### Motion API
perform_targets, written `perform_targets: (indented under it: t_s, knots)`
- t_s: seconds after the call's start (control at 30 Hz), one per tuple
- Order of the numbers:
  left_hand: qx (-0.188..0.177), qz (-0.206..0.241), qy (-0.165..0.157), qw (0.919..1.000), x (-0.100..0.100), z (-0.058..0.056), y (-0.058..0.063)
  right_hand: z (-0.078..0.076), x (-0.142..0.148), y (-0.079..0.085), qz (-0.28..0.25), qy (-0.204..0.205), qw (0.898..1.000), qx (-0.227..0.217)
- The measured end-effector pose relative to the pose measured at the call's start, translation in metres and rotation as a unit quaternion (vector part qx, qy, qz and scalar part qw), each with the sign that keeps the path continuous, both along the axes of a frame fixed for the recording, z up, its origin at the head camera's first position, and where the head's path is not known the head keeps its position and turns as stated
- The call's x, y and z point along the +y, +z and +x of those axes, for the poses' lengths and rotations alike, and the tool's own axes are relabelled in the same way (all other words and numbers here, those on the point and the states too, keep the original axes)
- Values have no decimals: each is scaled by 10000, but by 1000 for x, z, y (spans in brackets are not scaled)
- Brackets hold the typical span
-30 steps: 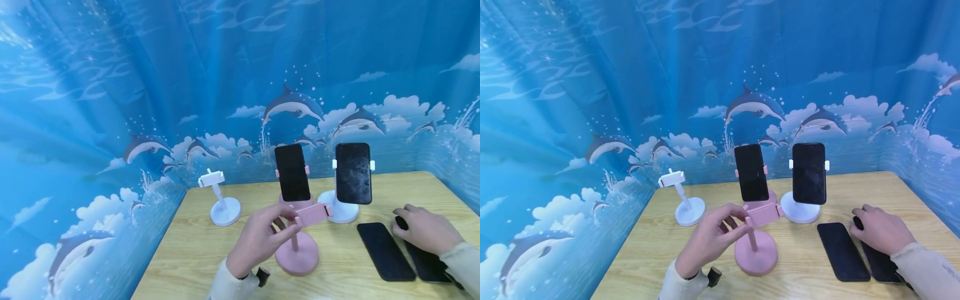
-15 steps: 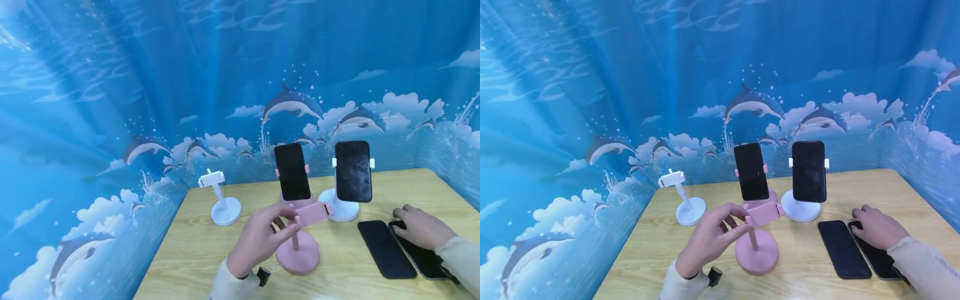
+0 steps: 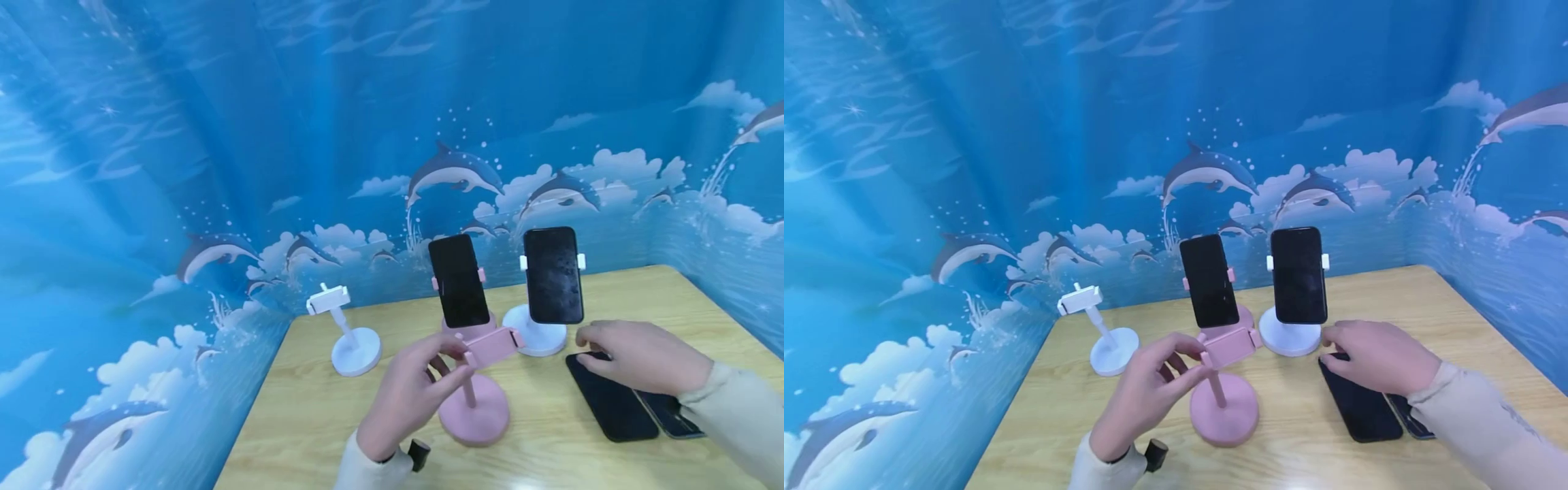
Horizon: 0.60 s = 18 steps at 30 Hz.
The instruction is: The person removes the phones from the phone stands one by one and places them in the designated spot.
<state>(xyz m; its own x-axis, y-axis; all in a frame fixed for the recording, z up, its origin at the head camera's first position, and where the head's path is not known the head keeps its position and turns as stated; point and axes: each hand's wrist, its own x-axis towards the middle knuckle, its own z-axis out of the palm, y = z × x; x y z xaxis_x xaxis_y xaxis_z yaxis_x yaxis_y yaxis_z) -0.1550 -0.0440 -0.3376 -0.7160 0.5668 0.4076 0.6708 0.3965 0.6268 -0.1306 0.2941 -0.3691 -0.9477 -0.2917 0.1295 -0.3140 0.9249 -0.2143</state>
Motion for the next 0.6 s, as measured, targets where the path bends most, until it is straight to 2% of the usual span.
perform_targets:
  t_s: [0.1,0.17,0.27,0.37,0.47,0.6]
  knots:
    - [45,34,11,10000,-1,1,0,10,-27,23,-82,49,9978,651]
    - [101,63,10,9999,-4,0,0,12,-44,36,-177,66,9920,1245]
    - [201,54,13,9998,-5,-1,1,12,-65,50,-381,81,9739,2237]
    - [213,3,-14,9998,-6,-1,2,11,-79,58,-653,149,9551,2886]
    - [249,-53,-93,9996,-5,-1,3,9,-89,58,-836,283,9465,3103]
    - [333,-10,-218,9992,-4,-2,2,3,-98,51,-1018,507,9463,3028]
